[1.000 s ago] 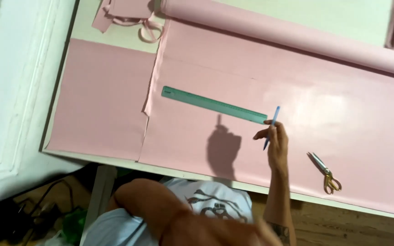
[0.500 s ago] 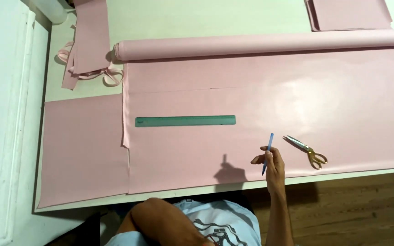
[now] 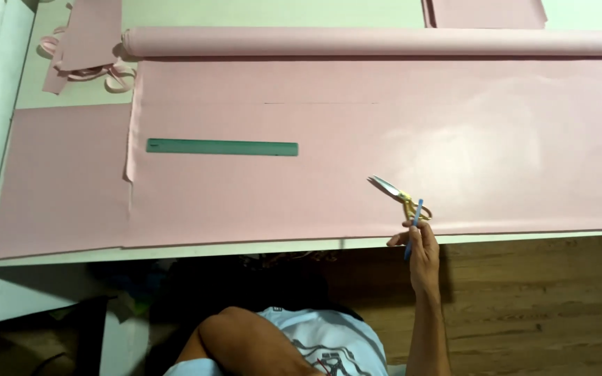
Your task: Measuring and marking a roll of pink leather using a ruler and pen, then cutting it with scissors.
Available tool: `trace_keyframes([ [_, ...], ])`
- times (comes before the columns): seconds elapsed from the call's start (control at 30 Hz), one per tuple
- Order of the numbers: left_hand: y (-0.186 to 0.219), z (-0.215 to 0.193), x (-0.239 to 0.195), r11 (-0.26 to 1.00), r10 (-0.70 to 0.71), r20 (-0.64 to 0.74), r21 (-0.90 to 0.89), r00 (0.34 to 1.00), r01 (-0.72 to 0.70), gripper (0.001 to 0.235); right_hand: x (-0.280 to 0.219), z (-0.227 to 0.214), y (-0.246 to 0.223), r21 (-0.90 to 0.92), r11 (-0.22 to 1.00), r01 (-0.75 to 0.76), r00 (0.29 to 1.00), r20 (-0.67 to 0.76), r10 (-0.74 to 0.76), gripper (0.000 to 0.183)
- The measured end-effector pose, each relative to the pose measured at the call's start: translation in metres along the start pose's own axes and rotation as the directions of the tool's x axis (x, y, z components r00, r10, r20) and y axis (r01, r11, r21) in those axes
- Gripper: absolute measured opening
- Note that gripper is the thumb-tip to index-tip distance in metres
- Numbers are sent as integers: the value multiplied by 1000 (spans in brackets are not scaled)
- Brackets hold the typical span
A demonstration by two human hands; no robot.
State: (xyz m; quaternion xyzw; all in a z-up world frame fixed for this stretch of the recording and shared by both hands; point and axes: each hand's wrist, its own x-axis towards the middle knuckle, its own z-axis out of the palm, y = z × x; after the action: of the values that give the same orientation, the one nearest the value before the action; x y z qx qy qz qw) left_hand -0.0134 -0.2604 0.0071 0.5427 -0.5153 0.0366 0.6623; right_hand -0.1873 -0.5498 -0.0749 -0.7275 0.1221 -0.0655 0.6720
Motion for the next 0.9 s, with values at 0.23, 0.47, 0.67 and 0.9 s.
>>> trace_keyframes([
  [0.23, 58, 97, 38, 999, -51, -9, -6, 999, 51, 48, -14, -84, 36, 90, 995, -48, 997, -55, 53, 21],
  [0.47, 264, 213, 113, 996, -85, -3, 4, 996, 85, 48, -11, -101, 42, 187, 982, -23, 998, -50, 33, 27],
  [0.67, 255, 215, 110, 995, -99, 17, 2, 995, 98, 48, 2, -95, 39, 179, 984, -21, 1000, -2, 21, 29],
  [0.9, 210, 196, 101, 991, -75, 116, -102, 990, 87, 49, 9, -86, 15, 200, 977, -75, 992, -87, 94, 6],
])
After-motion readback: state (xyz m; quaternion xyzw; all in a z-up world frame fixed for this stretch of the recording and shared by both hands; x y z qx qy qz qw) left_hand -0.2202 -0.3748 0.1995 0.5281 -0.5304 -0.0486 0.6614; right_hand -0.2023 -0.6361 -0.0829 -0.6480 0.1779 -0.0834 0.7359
